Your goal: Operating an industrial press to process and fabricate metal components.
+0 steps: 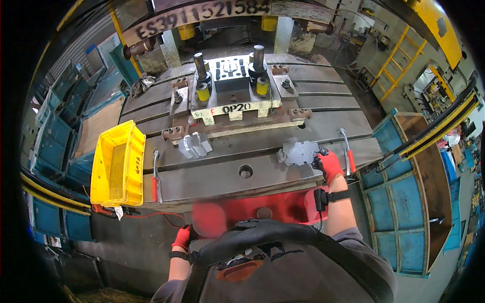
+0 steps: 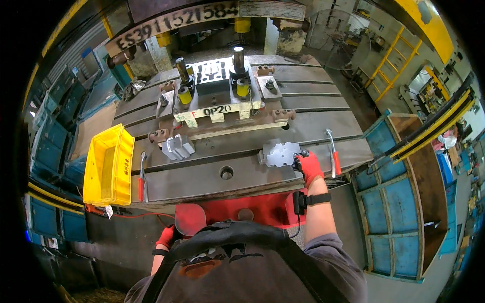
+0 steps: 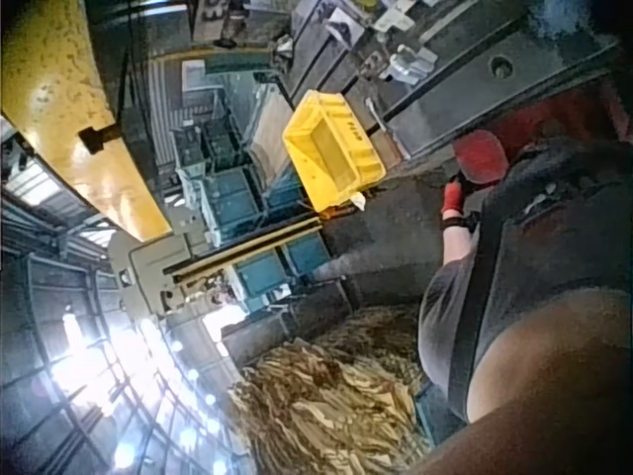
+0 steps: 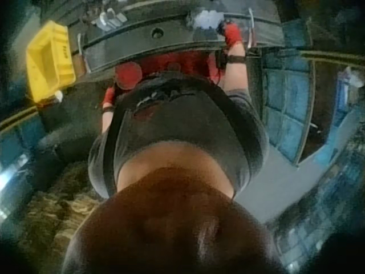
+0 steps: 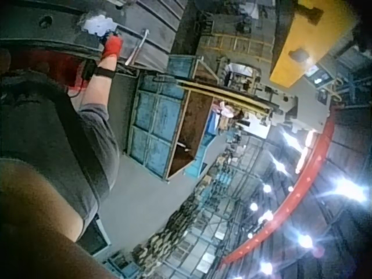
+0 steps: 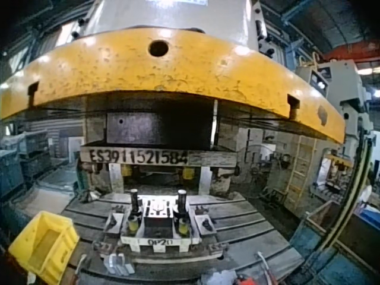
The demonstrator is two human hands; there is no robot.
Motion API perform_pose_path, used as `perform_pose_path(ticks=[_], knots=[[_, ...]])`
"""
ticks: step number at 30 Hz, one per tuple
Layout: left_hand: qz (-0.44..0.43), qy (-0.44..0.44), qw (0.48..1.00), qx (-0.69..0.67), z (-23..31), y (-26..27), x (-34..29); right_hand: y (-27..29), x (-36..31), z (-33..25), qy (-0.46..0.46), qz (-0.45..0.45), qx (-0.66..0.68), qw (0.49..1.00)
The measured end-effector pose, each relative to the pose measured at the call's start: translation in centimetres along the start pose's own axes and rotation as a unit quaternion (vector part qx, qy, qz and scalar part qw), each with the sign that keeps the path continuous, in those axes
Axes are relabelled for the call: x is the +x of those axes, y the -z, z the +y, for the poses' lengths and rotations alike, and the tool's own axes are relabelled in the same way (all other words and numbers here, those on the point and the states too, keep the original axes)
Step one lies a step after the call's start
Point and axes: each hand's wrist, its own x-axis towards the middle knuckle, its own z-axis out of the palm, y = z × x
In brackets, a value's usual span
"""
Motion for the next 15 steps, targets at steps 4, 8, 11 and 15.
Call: perform_pose_path(ticks=[4, 8, 11, 15], knots=[[-0.022, 0.034, 0.998, -0.053, 1.6, 0.3, 0.3, 1.7, 0.9, 1.3, 0.173, 0.098, -0.385, 0.901], [-0.022, 0.114, 0.979, -0.169, 2.5, 0.5, -0.2, -0.7, -2.9, -2.9, -0.019, 0.009, 0.037, 0.999], [0.014, 0.095, 0.992, -0.082, 0.4, 0.3, -0.2, -1.2, -3.5, -4.2, 0.025, -0.032, 0.142, 0.989], [-0.006, 0.103, 0.992, -0.072, -0.5, -0.2, 0.2, -4.9, -3.4, -7.9, 0.107, -0.112, 0.125, 0.980]])
